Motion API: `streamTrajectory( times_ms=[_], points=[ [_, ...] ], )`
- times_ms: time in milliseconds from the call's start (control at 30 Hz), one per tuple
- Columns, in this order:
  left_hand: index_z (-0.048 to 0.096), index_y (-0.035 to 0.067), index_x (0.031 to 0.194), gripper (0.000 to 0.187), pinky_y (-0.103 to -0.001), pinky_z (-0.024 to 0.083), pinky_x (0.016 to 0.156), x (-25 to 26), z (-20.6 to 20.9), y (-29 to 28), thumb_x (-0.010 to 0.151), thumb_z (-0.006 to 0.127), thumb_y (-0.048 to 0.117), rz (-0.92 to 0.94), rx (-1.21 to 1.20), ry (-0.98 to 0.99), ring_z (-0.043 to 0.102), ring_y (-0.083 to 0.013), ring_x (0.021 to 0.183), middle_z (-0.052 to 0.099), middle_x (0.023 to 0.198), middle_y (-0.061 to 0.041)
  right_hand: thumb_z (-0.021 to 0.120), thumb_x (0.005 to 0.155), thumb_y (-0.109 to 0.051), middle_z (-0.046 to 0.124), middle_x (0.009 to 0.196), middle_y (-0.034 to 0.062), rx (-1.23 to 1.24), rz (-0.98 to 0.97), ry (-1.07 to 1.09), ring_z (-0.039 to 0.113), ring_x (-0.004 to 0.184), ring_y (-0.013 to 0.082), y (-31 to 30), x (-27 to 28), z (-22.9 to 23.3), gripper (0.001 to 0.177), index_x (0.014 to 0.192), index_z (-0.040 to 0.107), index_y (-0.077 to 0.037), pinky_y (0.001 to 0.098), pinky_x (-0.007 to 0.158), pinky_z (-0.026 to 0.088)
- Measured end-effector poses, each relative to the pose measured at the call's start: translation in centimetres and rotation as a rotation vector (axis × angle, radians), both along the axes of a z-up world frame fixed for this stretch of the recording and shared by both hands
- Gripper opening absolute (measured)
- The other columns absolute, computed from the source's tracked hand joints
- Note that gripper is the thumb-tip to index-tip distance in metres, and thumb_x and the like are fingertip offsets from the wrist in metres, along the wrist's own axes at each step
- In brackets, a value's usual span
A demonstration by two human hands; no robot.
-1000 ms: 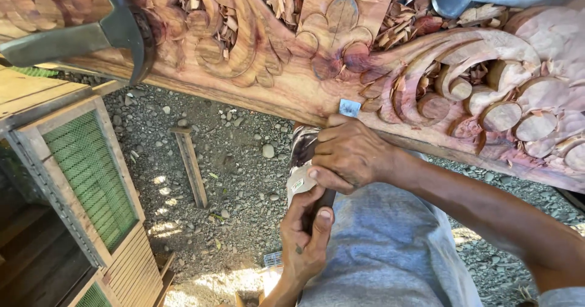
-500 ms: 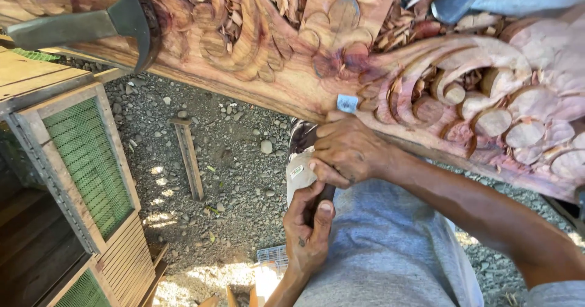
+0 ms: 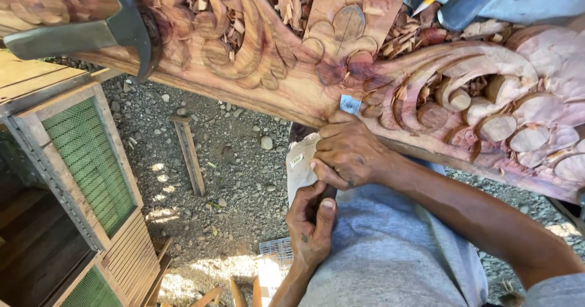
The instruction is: Woodworker uses a mallet and chisels to carve intricate decorative patterns into a large piece of wood.
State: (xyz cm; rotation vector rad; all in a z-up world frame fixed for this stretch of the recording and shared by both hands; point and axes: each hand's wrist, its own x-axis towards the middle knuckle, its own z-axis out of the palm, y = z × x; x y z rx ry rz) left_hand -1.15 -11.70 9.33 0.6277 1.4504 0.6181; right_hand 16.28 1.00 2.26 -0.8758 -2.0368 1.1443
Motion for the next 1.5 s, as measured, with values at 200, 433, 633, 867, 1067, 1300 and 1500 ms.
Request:
streamTrajectory(
  times_ms=[200, 433, 633, 867, 1067, 1300, 1500],
  points=[
    [0.058, -0.003, 0.124, 0.04, -0.024, 0.045, 0.067, -0.7, 0.5, 1.0, 0.103, 0.066, 0.031, -0.041, 0.069, 0.025, 0.054, -0.0071, 0.076, 0.06, 0.088, 0.0, 0.063, 0.09, -0.022, 0.052, 0.062, 0.0062, -0.017, -0.018, -0.028, 0.053, 0.064, 0.0266, -0.4, 0.0, 0.0, 0.033, 0.061, 0.055, -0.01, 0.0423, 0.066, 0.042],
    [0.059, -0.004, 0.11, 0.049, -0.036, 0.047, 0.082, -0.7, 0.3, 0.8, 0.103, 0.059, 0.044, -0.053, 0.479, 0.205, 0.055, -0.024, 0.093, 0.055, 0.104, -0.014, 0.065, 0.091, -0.021, 0.054, 0.063, 0.0055, 0.016, -0.033, -0.031, 0.053, 0.065, 0.0254, 0.1, 0.2, 0.6, 0.029, 0.065, 0.061, -0.009, 0.0429, 0.07, 0.042],
    [0.044, 0.005, 0.074, 0.051, -0.034, 0.033, 0.06, -2.1, -1.2, -1.7, 0.103, 0.055, 0.045, 0.084, 0.595, 0.26, 0.043, -0.0185, 0.065, 0.044, 0.07, -0.007, 0.066, 0.089, -0.02, 0.057, 0.065, 0.0049, 0.043, -0.054, -0.061, 0.054, 0.066, 0.0255, -0.4, -0.1, 0.6, 0.027, 0.064, 0.061, -0.009, 0.0422, 0.072, 0.042],
    [0.034, 0.004, 0.066, 0.052, -0.035, 0.028, 0.06, -1.0, -2.4, 0.9, 0.101, 0.057, 0.035, 0.18, 0.673, 0.104, 0.034, -0.0184, 0.06, 0.034, 0.064, -0.004, 0.066, 0.09, -0.021, 0.056, 0.064, 0.0055, 0.039, -0.11, -0.074, 0.054, 0.067, 0.0263, -0.2, -0.2, -0.1, 0.03, 0.063, 0.059, -0.01, 0.0421, 0.075, 0.044],
    [0.037, 0.005, 0.063, 0.051, -0.035, 0.034, 0.057, -3.8, -1.2, -0.6, 0.099, 0.059, 0.033, 0.221, 0.59, 0.123, 0.038, -0.0198, 0.058, 0.036, 0.061, -0.004, 0.064, 0.09, -0.019, 0.051, 0.063, 0.0069, 0.05, -0.117, -0.014, 0.052, 0.066, 0.027, 0.5, -0.1, 0.5, 0.03, 0.063, 0.054, -0.01, 0.0431, 0.075, 0.043],
    [0.041, 0.004, 0.064, 0.049, -0.036, 0.039, 0.059, -4.1, 0.4, 1.4, 0.102, 0.058, 0.03, 0.072, 0.653, 0.2, 0.043, -0.0203, 0.06, 0.04, 0.062, -0.006, 0.064, 0.089, -0.017, 0.049, 0.064, 0.0067, 0.024, -0.151, 0.021, 0.05, 0.065, 0.027, 0.2, -0.5, 0.2, 0.028, 0.064, 0.054, -0.01, 0.0432, 0.074, 0.043],
    [0.036, 0.008, 0.062, 0.039, -0.035, 0.037, 0.054, -3.0, 0.5, 4.3, 0.092, 0.055, 0.022, 0.08, 0.806, 0.166, 0.037, -0.017, 0.056, 0.034, 0.059, -0.003, 0.064, 0.088, -0.014, 0.049, 0.066, 0.0065, 0.006, -0.216, 0.055, 0.049, 0.066, 0.0271, -0.4, -0.8, -0.3, 0.027, 0.064, 0.053, -0.009, 0.0433, 0.074, 0.041]
  ],
)
